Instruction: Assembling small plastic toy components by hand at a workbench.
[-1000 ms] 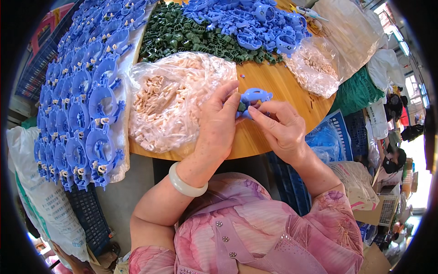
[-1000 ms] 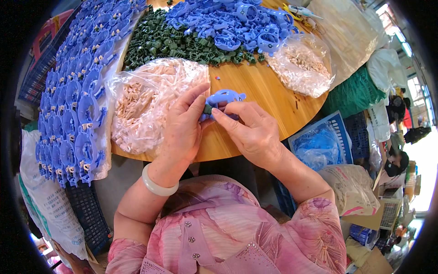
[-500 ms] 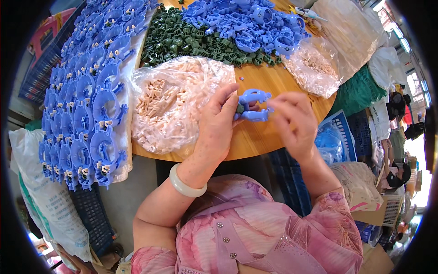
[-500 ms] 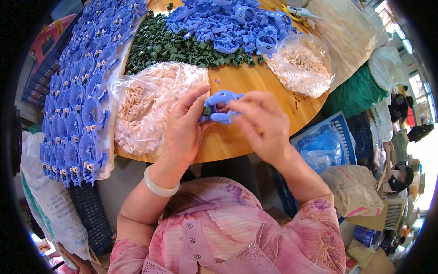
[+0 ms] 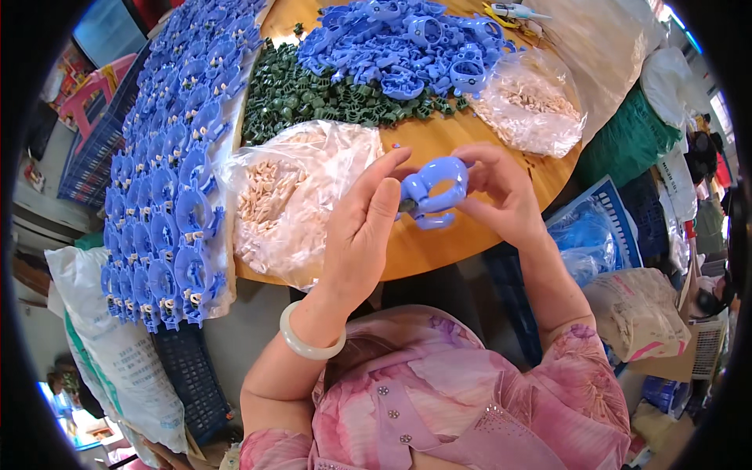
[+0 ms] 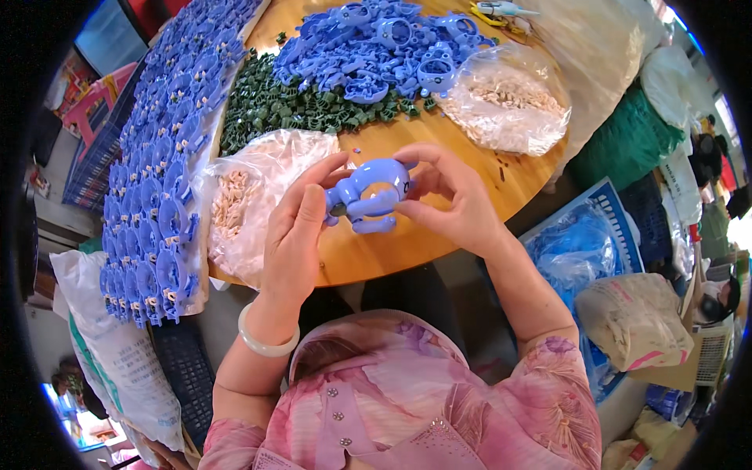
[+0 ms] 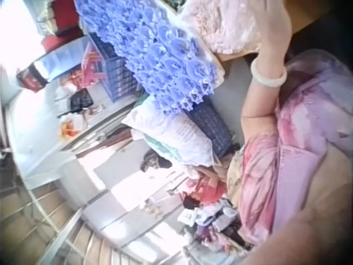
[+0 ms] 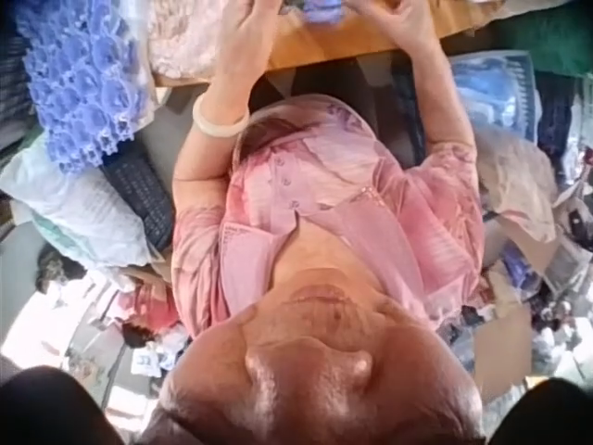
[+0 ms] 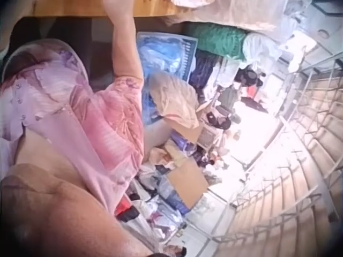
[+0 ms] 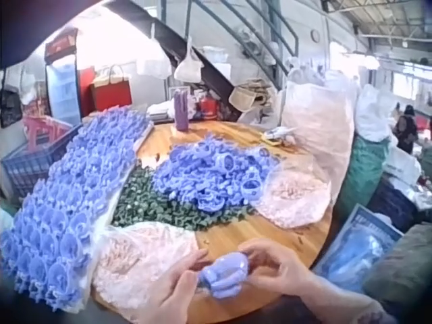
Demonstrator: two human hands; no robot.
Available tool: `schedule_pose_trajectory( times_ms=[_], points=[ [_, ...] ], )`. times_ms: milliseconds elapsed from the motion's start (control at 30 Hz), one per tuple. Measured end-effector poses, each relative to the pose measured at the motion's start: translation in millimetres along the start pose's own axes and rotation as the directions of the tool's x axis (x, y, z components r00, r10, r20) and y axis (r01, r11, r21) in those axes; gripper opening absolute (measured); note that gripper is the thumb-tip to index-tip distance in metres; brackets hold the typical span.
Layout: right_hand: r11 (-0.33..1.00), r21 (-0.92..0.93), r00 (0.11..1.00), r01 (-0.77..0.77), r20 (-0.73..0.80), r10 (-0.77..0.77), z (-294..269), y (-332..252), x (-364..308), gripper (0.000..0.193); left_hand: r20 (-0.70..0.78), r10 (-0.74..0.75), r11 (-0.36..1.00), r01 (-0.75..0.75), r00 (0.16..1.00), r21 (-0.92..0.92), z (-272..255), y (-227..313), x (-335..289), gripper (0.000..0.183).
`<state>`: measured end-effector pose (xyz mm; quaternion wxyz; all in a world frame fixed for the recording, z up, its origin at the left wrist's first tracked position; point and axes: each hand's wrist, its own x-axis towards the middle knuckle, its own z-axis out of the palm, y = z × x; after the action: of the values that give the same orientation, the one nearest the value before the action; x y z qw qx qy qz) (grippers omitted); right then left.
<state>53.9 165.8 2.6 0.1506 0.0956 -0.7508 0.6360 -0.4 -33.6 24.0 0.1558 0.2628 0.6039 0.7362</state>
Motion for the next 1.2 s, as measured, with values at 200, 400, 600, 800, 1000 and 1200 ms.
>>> schedule_pose_trajectory(
  times_ms=[200,400,600,800,1000,1200],
  points=[
    [0.807,-0.364,0.873,0.465,0.038,-0.486,-18,-12,4,0.048,0.143,0.141,0.911,-0.185,0.98,0.369,3,12,7,0.029],
    [0.692,-0.456,0.807,0.56,0.112,-0.579,-25,-25,7,0.047,0.242,0.109,0.73,-0.243,0.964,0.639,5,48,3,0.037],
    [0.68,-0.453,0.804,0.576,0.164,-0.572,-24,-27,18,0.05,0.25,-0.114,0.779,-0.07,0.961,0.623,-12,67,17,0.038],
    [0.803,-0.497,0.943,0.329,0.131,-0.306,-26,-19,35,0.044,0.095,-0.091,0.792,0.014,0.991,0.611,-86,103,58,0.032],
    [0.844,-0.484,0.972,0.23,0.164,-0.171,-22,-6,49,0.036,-0.24,0.052,0.752,0.12,0.969,0.648,-218,160,108,0.048],
    [0.813,-0.56,0.982,0.16,0.177,-0.071,-19,-1,47,0.027,-0.528,0.37,0.412,0.374,0.765,0.831,-357,177,124,0.049]
  ],
)
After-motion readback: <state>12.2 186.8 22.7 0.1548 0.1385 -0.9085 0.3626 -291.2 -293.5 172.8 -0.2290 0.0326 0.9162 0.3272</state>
